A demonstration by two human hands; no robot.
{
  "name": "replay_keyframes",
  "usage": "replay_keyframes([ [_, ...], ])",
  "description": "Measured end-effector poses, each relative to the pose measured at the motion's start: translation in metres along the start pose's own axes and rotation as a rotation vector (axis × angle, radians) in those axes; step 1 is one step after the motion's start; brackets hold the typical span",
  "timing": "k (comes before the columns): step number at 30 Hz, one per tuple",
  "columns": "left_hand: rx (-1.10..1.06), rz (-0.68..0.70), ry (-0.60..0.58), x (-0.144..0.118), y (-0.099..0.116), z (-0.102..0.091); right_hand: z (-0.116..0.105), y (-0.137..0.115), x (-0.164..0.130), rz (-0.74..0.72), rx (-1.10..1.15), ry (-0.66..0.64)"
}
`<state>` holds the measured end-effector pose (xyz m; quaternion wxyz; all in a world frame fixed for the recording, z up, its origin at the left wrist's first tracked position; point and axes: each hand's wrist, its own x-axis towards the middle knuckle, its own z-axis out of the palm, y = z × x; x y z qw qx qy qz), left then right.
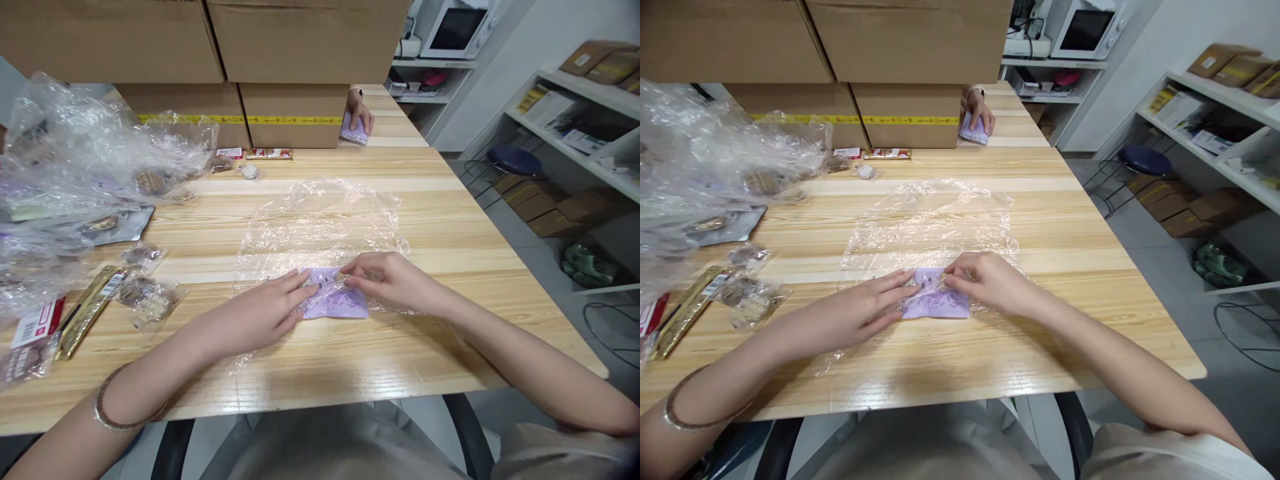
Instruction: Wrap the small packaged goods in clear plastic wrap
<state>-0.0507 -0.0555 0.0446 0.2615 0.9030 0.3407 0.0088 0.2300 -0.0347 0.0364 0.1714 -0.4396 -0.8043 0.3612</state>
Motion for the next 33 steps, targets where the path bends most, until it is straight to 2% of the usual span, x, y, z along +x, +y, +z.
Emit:
replay_keyframes([
  [5,-0.309,-0.086,-0.02,0.011,-0.009,-0.019,-0.011,0.005,0.006,0.029,0.14,-0.115],
  [8,-0.368,-0.151,0.019,0.015,-0.02,-0.023,-0.016,0.011,0.01,0.033,0.145,-0.184],
  [11,-0.381,-0.177,0.031,0.017,-0.03,-0.021,-0.015,0.016,0.012,0.011,0.107,-0.193],
  [14,-0.318,-0.16,0.055,0.018,-0.034,-0.015,-0.01,0.02,0.013,0.006,0.016,-0.135],
  [17,-0.121,-0.099,0.123,0.019,-0.036,-0.007,-0.008,0.022,0.013,0.035,-0.083,-0.078],
  [21,0.113,-0.071,0.123,0.023,-0.038,0.004,-0.009,0.022,0.013,0.012,-0.096,-0.083],
  [23,0.205,-0.096,0.215,0.023,-0.033,0.007,-0.009,0.023,0.012,-0.011,-0.037,-0.082],
  [25,0.294,-0.125,0.391,0.019,-0.021,0.009,-0.007,0.026,0.012,-0.019,0.073,-0.077],
  [27,0.342,-0.035,0.517,0.012,-0.003,0.012,-0.004,0.031,0.011,0.001,0.189,-0.065],
  [28,0.347,0.063,0.524,0.008,0.007,0.014,-0.003,0.033,0.011,0.015,0.228,-0.058],
  [30,0.35,0.254,0.466,0.004,0.021,0.022,0.0,0.039,0.012,0.028,0.262,-0.046],
  [31,0.354,0.304,0.433,0.003,0.024,0.027,0.001,0.041,0.013,0.025,0.262,-0.045],
  [33,0.359,0.28,0.381,0.007,0.024,0.037,0.001,0.044,0.014,0.005,0.22,-0.052],
])
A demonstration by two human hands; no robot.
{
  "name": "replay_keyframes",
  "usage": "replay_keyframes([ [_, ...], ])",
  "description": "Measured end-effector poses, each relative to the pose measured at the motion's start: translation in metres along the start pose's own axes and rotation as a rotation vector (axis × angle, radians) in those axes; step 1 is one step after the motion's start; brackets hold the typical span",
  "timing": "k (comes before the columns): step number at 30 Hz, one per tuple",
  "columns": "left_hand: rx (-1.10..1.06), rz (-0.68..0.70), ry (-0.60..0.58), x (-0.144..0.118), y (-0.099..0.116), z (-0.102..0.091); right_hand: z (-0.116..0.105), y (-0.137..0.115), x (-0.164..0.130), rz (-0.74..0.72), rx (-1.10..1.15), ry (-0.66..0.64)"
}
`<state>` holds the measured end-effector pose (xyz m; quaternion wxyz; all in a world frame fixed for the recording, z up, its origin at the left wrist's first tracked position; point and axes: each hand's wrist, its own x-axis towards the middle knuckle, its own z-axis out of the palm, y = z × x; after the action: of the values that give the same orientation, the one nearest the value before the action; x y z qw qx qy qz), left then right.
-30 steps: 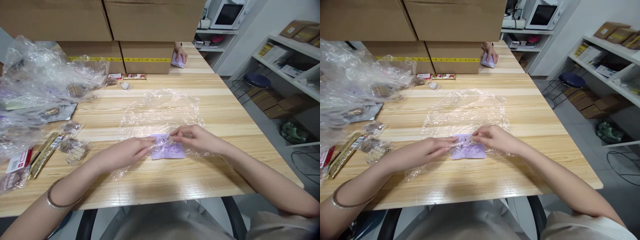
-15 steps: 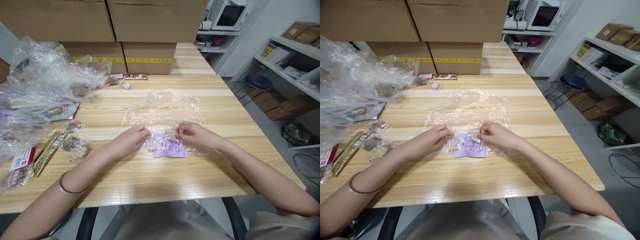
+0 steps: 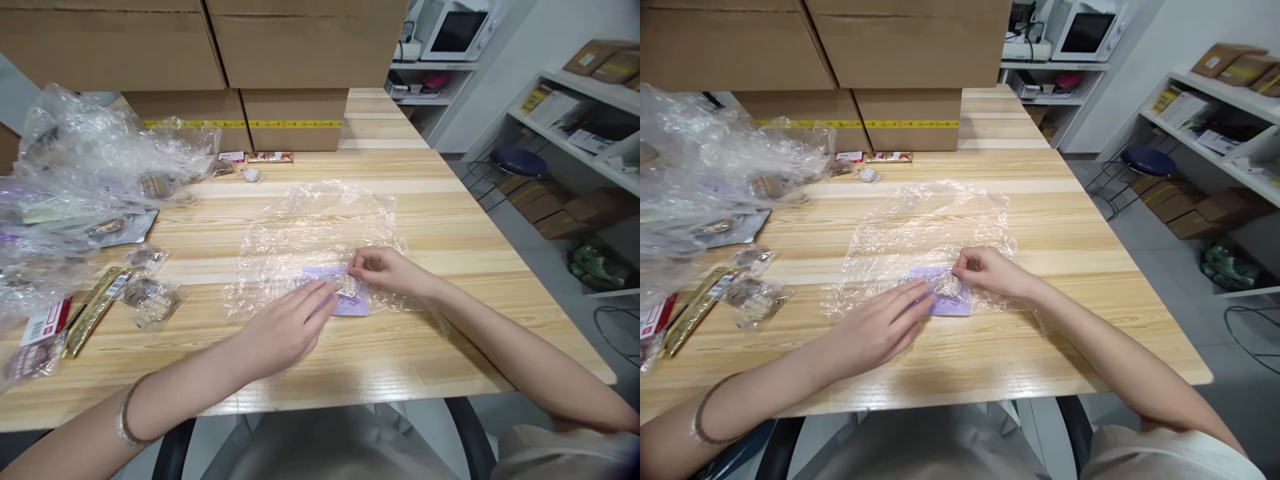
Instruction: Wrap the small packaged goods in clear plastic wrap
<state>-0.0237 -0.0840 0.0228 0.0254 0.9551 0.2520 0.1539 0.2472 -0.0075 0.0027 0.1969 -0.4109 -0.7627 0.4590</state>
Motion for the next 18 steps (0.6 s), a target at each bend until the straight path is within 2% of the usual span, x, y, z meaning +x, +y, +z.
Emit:
replay_keyframes([
  [3,-0.035,-0.104,-0.082,0.0,-0.007,0.018,-0.001,-0.003,0.001,-0.079,-0.251,0.046],
  [6,-0.067,-0.149,-0.132,0.0,-0.016,0.026,0.004,-0.018,-0.008,-0.217,-0.651,0.256],
  [8,-0.066,-0.148,-0.15,0.001,-0.017,0.026,0.014,-0.031,-0.02,-0.346,-0.827,0.31],
  [10,-0.063,-0.14,-0.177,0.001,-0.018,0.025,0.028,-0.04,-0.034,-0.478,-0.891,0.221],
  [12,-0.078,-0.13,-0.212,0.001,-0.02,0.023,0.043,-0.041,-0.046,-0.517,-0.88,0.113],
  [15,-0.145,-0.106,-0.263,0.0,-0.03,0.019,0.057,-0.03,-0.053,-0.428,-0.838,0.069],
  [18,-0.245,-0.119,-0.304,-0.004,-0.047,0.012,0.057,-0.015,-0.053,-0.379,-0.81,0.087],
])
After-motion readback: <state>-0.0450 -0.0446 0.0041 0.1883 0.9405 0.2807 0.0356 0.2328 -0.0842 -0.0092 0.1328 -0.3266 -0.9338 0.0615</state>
